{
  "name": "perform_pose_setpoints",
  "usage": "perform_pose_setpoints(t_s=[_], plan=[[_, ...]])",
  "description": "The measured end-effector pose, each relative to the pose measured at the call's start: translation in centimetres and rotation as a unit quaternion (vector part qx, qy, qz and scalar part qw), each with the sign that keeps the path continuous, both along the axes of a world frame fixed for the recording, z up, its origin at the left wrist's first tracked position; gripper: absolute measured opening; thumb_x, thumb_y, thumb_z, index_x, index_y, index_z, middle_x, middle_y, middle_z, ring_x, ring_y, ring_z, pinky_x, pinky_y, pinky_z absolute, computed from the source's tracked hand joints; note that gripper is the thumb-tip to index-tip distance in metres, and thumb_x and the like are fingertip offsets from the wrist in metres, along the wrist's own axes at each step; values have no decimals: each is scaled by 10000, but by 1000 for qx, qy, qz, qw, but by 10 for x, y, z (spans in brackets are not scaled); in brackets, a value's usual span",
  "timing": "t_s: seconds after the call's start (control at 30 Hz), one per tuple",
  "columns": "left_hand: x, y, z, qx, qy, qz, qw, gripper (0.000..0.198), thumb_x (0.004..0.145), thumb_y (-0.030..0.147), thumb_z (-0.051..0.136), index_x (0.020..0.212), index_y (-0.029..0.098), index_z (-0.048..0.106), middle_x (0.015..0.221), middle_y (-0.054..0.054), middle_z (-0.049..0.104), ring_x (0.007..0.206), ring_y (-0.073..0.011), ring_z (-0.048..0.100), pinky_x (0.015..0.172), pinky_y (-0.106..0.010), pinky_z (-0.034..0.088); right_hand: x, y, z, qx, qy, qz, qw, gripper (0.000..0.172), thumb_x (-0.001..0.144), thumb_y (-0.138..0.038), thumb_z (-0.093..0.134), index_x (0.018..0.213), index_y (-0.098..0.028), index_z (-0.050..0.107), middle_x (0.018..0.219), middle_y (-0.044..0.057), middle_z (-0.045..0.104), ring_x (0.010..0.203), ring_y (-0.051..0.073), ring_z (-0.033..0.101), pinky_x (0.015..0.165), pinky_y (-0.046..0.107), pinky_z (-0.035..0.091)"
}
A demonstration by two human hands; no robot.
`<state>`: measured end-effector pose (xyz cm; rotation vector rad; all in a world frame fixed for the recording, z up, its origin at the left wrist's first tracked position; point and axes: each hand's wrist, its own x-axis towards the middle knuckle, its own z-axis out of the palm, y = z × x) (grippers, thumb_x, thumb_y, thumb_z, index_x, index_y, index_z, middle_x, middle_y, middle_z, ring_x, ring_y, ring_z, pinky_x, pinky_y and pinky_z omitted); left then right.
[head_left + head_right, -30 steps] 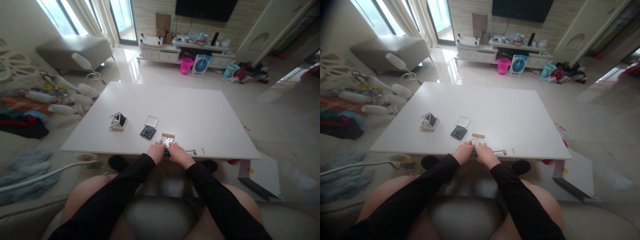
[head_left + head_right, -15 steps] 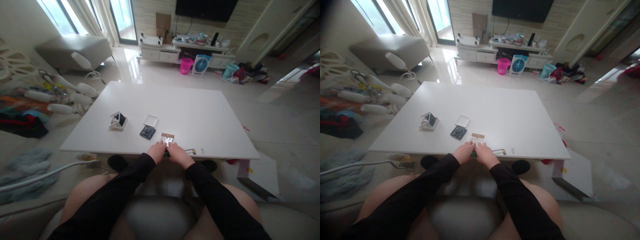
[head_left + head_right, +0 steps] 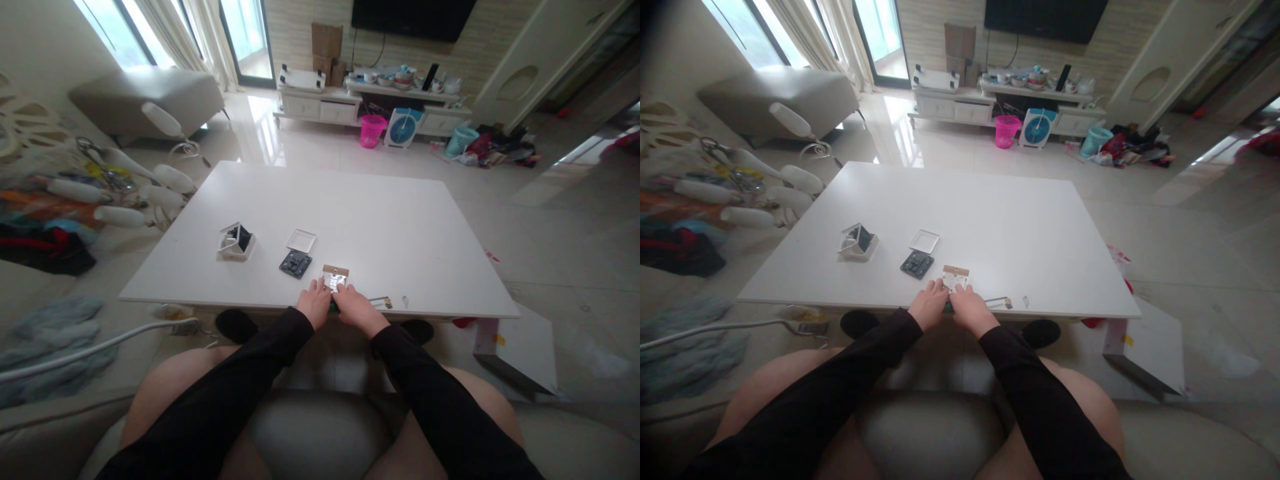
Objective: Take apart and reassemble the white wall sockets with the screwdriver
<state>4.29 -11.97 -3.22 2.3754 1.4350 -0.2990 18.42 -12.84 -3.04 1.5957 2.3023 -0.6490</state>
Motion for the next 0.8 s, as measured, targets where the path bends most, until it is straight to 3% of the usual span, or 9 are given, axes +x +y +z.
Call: perform_pose_setpoints(t_s=[0.27, 0.47, 0.63, 0.8], plan=[[4, -2, -1, -9, -5, 17, 1000, 349, 911, 191, 581, 1255, 132, 581, 1443, -218, 508, 1308, -347, 506, 953, -469, 573, -4, -2, 1, 1, 7, -4, 1000, 503, 903, -81, 562, 1405, -115, 583, 1386, 203, 567, 1190, 337, 563, 943, 412, 558], [2, 0, -5, 27, -10, 2, 1000, 345, 892, 216, 606, 1231, 163, 573, 1443, -166, 541, 1301, -352, 505, 986, -502, 545, -3, -2, 1, 6, 13, -4, 1000, 505, 893, -79, 562, 1395, -123, 595, 1415, 188, 556, 1212, 323, 561, 986, 412, 557], [2, 0, -9, 4, -22, 12, 1000, 429, 885, 222, 606, 1301, 155, 529, 1361, -164, 576, 1268, -339, 525, 986, -457, 544, -3, -1, 0, 0, 2, -1, 1000, 468, 910, -122, 570, 1376, -129, 614, 1427, 196, 550, 1223, 325, 559, 972, 413, 565], [1, 6, -11, -44, -58, 19, 997, 495, 904, 283, 577, 1390, 242, 497, 1481, -109, 524, 1298, -379, 498, 1015, -522, 535, -2, -1, 0, 1, -4, 1, 1000, 484, 922, -152, 578, 1404, -100, 592, 1424, 202, 551, 1232, 322, 550, 992, 397, 549]])
